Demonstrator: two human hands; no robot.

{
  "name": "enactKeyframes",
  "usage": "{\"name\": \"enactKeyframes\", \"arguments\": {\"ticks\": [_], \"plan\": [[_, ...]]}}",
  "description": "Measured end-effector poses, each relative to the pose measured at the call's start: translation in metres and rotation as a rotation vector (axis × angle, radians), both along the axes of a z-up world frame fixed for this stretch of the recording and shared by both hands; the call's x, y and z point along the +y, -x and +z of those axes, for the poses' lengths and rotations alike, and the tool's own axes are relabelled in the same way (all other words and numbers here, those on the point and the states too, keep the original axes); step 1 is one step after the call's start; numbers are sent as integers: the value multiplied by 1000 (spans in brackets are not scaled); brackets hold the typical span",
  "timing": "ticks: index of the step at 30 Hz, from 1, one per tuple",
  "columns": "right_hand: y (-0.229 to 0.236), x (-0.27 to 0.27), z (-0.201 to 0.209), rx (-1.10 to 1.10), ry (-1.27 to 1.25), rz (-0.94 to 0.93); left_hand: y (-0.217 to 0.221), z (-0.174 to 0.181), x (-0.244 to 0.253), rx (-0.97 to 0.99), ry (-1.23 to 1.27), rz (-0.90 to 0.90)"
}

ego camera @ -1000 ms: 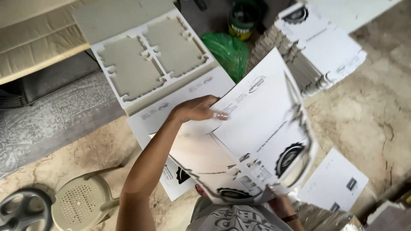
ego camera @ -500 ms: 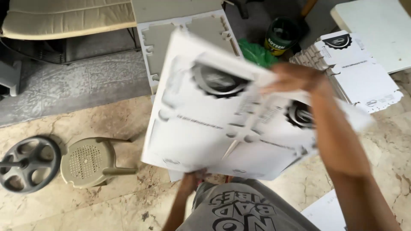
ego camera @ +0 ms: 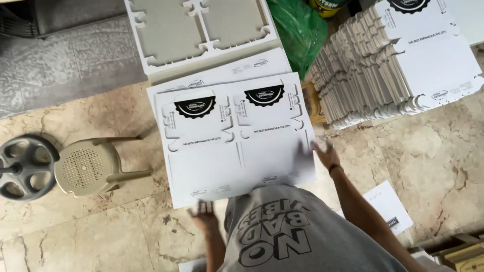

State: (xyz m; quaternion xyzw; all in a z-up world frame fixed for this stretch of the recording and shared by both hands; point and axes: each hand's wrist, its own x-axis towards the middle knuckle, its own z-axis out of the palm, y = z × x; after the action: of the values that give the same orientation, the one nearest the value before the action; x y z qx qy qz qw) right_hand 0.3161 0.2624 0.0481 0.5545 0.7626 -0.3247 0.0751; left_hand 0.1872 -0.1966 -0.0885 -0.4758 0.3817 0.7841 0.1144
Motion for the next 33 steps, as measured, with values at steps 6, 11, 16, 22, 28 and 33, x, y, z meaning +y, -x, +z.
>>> {"name": "enactKeyframes", "arguments": {"ticks": [6, 11, 16, 22, 28, 33], "plan": [[-82, 2, -99, 346, 810, -306, 33, 52, -50, 257, 356, -223], [-44, 39, -56, 426, 521, -126, 15, 80, -25, 204, 348, -317], [-40, 57, -71, 348, 886, -193, 63, 132, 61, 118, 1095, -733], [-27, 68, -75, 411, 868, -58, 43, 147, 288, 746, 1288, -1486], [-16, 52, -53, 211, 650, -6, 22, 154, 418, 470, 1247, -2164], [-22, 31, -84, -49, 2, 617, 20, 114, 432, 351, 1217, -2169]]}}
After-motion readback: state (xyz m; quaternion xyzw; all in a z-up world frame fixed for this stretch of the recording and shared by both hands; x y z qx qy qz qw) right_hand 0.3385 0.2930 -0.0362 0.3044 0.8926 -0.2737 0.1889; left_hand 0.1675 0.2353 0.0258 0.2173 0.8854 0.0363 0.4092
